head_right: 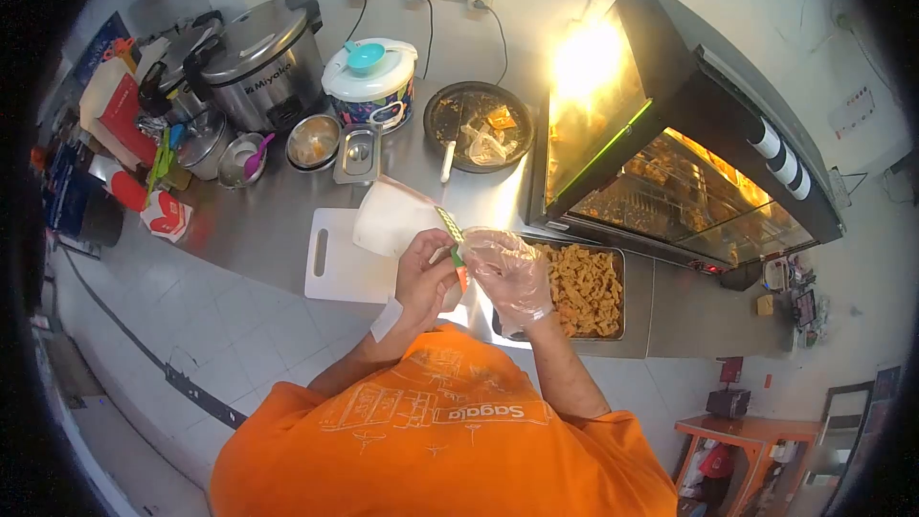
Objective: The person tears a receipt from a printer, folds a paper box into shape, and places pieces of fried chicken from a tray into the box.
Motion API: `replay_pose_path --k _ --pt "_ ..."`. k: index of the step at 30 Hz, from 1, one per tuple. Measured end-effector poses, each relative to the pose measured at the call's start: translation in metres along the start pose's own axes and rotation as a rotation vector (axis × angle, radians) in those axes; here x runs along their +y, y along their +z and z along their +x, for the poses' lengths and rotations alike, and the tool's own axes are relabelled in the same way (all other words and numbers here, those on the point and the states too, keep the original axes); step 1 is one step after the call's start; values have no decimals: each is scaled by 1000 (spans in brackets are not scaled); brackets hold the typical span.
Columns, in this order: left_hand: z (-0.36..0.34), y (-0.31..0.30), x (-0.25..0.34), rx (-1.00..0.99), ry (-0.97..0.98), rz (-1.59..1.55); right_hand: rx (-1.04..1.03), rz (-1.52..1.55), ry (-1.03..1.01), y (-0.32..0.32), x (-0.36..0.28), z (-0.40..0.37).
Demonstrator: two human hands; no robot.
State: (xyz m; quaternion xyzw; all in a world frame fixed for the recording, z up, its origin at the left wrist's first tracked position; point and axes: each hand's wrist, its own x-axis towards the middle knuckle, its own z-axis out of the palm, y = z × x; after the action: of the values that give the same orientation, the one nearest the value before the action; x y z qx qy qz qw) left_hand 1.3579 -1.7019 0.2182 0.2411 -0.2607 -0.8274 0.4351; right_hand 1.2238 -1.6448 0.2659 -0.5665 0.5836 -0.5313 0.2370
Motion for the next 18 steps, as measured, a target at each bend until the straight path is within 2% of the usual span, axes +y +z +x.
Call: replay_pose_path --k 2,5,8,11,14,18 --pt "-5 -1 4 -10 -55 6 -42 -221 -197 -5 -8 3" --pt "-5 -7 3 -59 -124 28 -42 -272 -280 -6 -20 4" --pt "-11 -5 15 -103 -206 27 -19 -330 -337 -8 -19 4" --pt "-20 0 15 -150 -198 -15 -18 -329 -287 -12 -20 3" --pt "-21 -3 7 -170 -146 -31 -36 -373 -377 -15 -16 5" --pt "-23 0 11 -183 -123 -26 -134 -314 -400 -18 -35 11"
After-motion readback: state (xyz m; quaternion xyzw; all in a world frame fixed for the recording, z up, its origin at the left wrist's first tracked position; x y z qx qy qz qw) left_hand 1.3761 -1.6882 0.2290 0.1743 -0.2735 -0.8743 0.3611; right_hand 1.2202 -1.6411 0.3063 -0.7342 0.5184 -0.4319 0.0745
